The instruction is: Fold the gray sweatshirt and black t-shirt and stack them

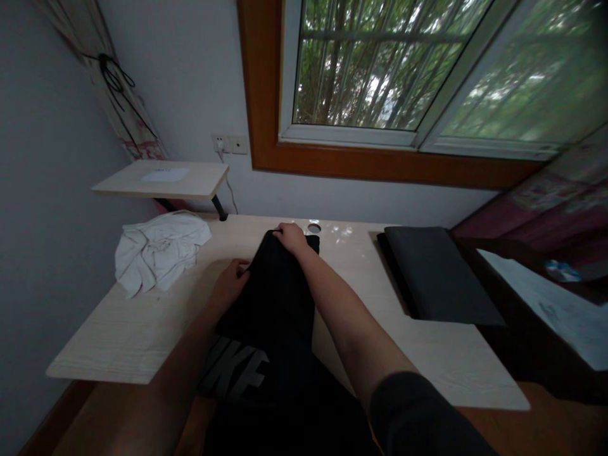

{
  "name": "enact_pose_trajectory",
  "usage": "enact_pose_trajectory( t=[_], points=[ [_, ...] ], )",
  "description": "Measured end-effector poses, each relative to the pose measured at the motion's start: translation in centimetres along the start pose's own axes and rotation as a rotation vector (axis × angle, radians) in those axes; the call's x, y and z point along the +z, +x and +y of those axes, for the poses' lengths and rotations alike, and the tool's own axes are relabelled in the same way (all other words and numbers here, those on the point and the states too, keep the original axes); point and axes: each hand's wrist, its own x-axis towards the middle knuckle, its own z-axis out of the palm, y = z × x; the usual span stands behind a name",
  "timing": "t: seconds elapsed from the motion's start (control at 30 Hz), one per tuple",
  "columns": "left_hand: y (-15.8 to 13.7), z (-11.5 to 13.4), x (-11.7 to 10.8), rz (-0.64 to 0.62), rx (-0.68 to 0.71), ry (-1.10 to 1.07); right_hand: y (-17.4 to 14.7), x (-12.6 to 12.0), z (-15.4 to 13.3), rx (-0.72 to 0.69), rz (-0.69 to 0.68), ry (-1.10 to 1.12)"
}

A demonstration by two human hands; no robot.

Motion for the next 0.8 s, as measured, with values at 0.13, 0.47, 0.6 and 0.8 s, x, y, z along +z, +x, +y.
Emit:
enact_pose_trajectory(
  t=[0.13, 0.47, 0.6, 0.8],
  points=[
    [0.6, -0.3, 0.0, 0.056, 0.031, 0.081, -0.1, 0.4, 0.0, 0.031, 0.027, -0.025],
    [0.5, -1.1, 0.2, 0.080, 0.175, 0.234, -5.8, 0.2, 2.6, -0.007, 0.353, -0.010],
    [0.6, -0.8, 0.0, 0.044, 0.149, 0.233, -11.3, -0.7, 4.1, -0.103, 0.235, -0.134],
    [-0.2, 0.8, 0.4, -0.130, 0.063, 0.259, -16.6, -2.0, 7.0, -0.161, 0.145, -0.212]
  ],
)
